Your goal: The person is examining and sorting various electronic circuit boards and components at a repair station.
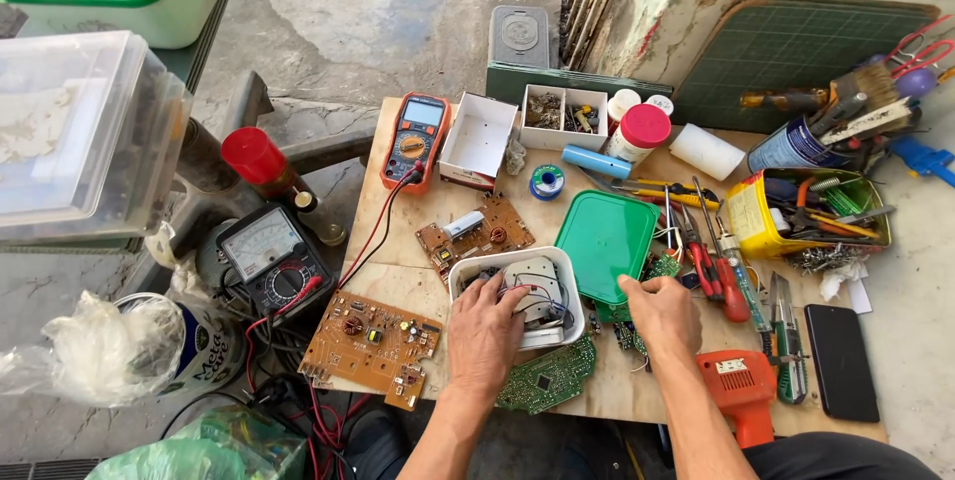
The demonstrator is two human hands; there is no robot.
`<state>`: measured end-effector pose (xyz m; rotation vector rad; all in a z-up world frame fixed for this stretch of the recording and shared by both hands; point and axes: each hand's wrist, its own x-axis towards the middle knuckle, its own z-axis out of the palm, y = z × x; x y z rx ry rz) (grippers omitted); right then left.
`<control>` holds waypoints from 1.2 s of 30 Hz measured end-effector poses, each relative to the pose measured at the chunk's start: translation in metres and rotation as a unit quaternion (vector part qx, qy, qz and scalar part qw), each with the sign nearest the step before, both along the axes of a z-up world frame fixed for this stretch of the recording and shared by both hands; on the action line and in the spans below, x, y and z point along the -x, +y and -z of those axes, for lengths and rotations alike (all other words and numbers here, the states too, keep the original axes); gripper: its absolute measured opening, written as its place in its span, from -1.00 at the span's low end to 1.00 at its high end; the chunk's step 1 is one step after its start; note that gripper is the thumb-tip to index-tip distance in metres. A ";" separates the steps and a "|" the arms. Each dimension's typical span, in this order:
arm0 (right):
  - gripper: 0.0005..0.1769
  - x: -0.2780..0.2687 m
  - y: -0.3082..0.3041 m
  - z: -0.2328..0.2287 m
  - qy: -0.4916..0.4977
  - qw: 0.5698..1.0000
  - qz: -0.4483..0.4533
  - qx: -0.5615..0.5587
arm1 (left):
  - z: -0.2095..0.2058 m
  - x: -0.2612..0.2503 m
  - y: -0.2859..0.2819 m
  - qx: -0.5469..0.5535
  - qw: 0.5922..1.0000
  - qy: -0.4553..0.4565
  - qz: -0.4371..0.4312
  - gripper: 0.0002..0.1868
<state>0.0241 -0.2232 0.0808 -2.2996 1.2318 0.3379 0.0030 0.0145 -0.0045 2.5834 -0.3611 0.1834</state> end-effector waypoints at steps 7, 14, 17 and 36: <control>-0.82 0.000 0.001 0.009 -0.150 0.975 0.107 -0.124 | -0.024 0.000 0.012 0.053 0.996 0.052 0.047 -0.50; -0.83 0.053 0.040 -0.005 -0.305 0.887 -0.321 0.129 | -0.125 -0.011 0.033 0.474 0.798 0.298 -0.223 -0.44; -0.79 0.082 0.047 0.024 -0.286 0.824 -0.449 0.193 | -0.147 -0.013 0.050 0.515 0.731 0.347 -0.283 -0.10; -0.64 0.044 0.043 0.048 -0.182 0.967 -0.180 0.016 | -0.042 0.029 0.049 0.325 0.869 0.203 -0.314 -0.73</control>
